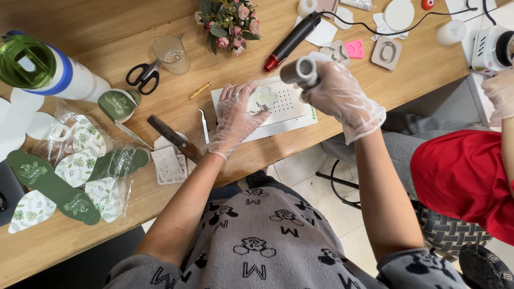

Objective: Use a heat gun and styling tools to smooth and detail a wax ornament on a workbench.

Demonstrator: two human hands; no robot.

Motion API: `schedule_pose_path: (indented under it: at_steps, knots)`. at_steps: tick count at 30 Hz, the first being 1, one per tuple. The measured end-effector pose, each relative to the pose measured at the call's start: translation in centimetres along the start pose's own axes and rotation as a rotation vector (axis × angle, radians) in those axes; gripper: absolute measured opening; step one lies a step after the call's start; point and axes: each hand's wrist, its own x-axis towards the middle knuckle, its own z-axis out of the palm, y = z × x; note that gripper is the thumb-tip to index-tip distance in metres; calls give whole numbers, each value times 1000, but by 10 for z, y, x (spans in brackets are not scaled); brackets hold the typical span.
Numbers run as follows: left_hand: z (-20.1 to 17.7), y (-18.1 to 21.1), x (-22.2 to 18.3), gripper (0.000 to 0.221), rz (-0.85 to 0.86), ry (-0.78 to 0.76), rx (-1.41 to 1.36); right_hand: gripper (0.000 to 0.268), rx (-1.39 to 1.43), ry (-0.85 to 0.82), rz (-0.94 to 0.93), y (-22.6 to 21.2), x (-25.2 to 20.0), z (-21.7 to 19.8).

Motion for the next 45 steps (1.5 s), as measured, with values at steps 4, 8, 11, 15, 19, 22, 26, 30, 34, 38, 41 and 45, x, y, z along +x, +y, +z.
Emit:
schedule_pose_path:
  at_steps: [4,8,11,15,19,22,26,30,34,38,41,45]
  knots:
    - [-2,1,1,69,-4,-15,-7,29,56,34,46,11,-11,13]
    - [0,1,1,73,-2,-13,0,30,115,-8,84,8,-27,16]
    - [1,-2,1,73,-2,-6,10,29,109,-3,112,5,-32,21]
    - [1,-2,1,73,10,3,8,30,107,26,152,6,-32,23]
    - [-1,0,2,72,-2,-9,-1,32,115,65,184,15,-34,31]
    - [-2,0,2,71,0,-18,4,31,137,82,223,27,-35,50]
    - [4,-4,0,74,-1,-6,25,42,113,115,217,20,-42,76]
    - [-5,3,-2,77,5,-4,29,42,106,81,92,-3,-50,100]
    - [-12,4,-10,94,-52,-54,-14,45,107,28,2,-11,-46,129]
    - [-9,-1,-15,89,-49,-59,24,41,122,70,44,-9,-40,112]
    - [-8,-3,-17,82,-28,-46,-2,39,134,131,103,1,-33,87]
    - [-9,0,-17,83,-27,-32,13,36,149,207,203,13,-30,63]
